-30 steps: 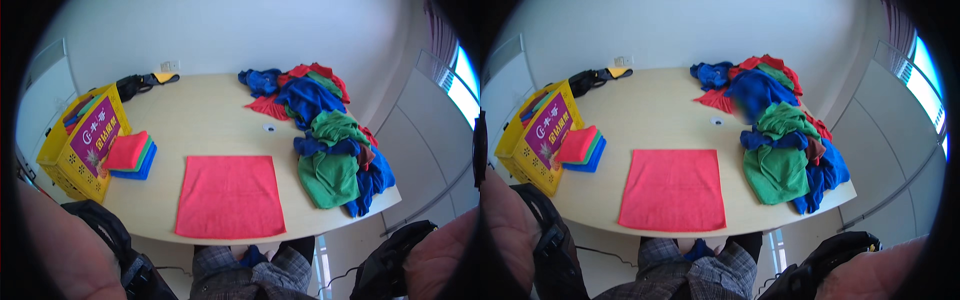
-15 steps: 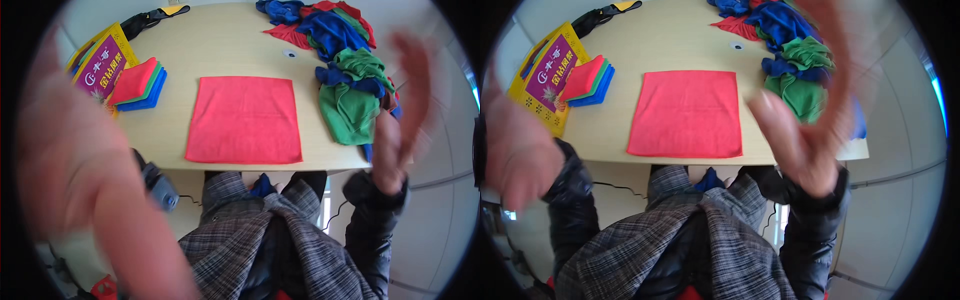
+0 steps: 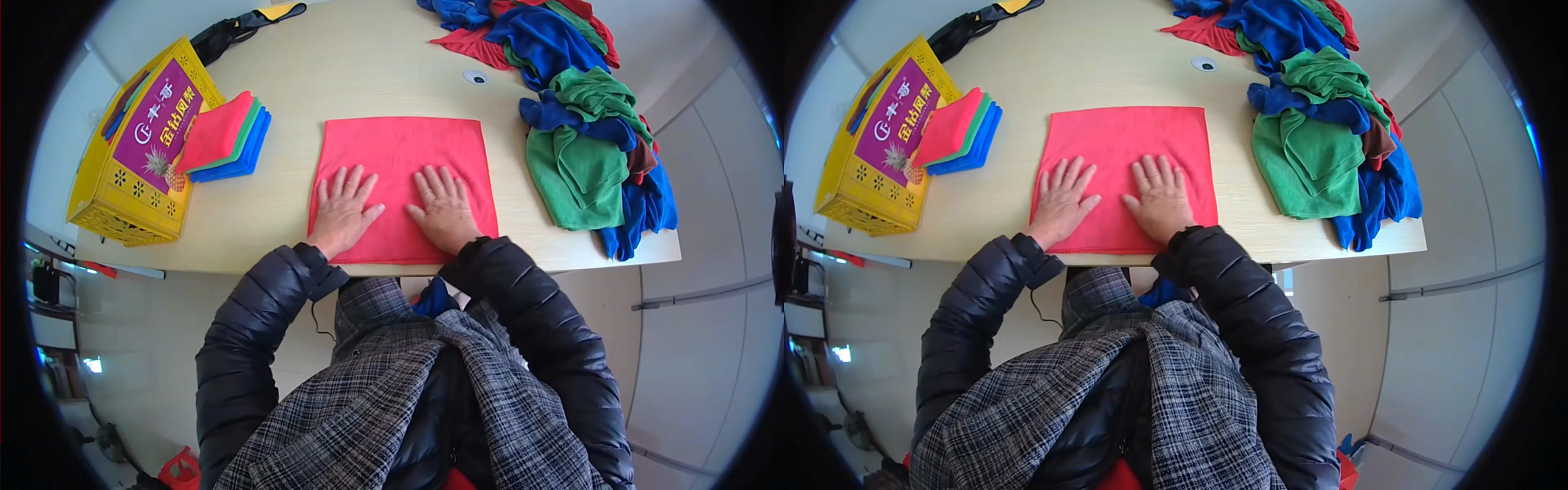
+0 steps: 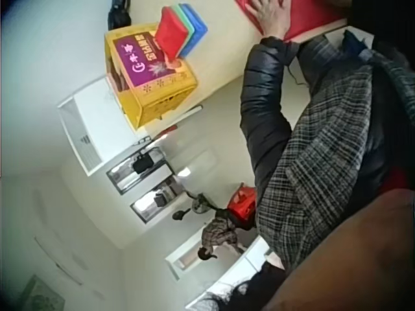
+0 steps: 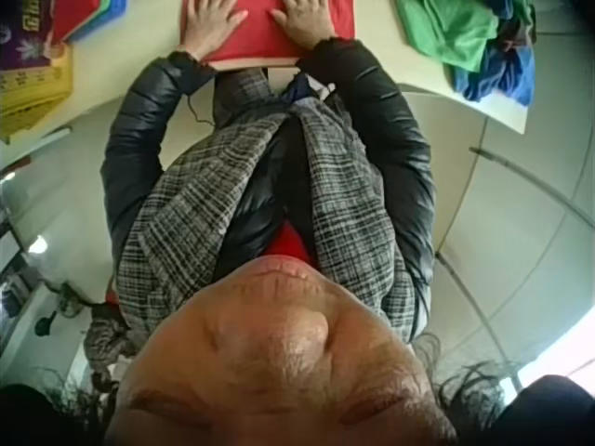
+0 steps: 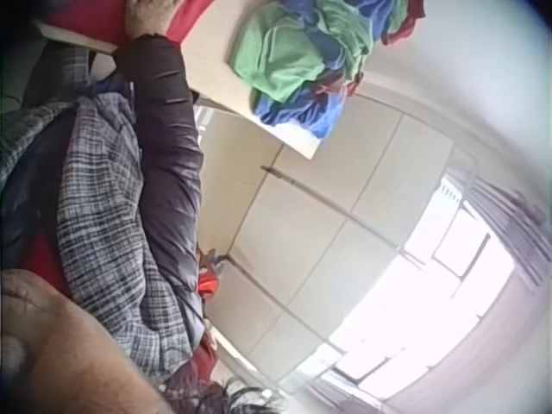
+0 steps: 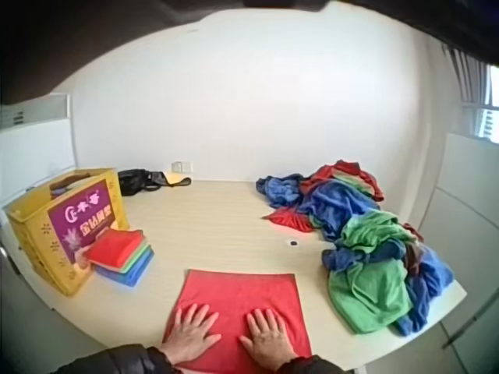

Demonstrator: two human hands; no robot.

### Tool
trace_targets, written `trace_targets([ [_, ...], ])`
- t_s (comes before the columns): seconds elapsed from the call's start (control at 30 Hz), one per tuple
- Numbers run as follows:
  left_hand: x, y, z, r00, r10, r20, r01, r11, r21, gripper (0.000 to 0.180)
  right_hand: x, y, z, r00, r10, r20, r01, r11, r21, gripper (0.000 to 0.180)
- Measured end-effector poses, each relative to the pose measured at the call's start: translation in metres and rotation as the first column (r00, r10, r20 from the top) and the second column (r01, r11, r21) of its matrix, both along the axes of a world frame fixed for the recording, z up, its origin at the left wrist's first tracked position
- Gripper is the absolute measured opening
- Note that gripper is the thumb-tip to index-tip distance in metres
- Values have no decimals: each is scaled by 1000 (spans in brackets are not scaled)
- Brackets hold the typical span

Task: Folding pink and green cloths neatly on a table

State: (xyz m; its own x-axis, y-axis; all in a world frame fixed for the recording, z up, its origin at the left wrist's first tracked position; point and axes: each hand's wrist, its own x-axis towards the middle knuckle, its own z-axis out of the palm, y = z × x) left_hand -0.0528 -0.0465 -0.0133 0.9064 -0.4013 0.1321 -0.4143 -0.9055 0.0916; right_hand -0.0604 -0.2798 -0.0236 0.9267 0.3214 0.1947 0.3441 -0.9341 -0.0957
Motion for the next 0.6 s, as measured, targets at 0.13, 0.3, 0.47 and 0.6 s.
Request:
trace_targets([
  [0.13,-8,25,6,989,141,-37,-140,990,14,69,3,-49,-5,998,-63,30,61,997,54,72],
  [0.3,-18,61,1,977,198,-77,-200,980,-22,71,2,-71,10,984,-159,-80,156,987,-35,73],
  [0.47,10,25,31,990,127,-55,-130,990,-52,70,27,-37,35,994,-104,-41,97,985,-139,74],
  [0.6,57,-9,16,994,-110,-15,109,992,-60,68,47,17,13,997,-24,-76,25,1000,11,73],
])
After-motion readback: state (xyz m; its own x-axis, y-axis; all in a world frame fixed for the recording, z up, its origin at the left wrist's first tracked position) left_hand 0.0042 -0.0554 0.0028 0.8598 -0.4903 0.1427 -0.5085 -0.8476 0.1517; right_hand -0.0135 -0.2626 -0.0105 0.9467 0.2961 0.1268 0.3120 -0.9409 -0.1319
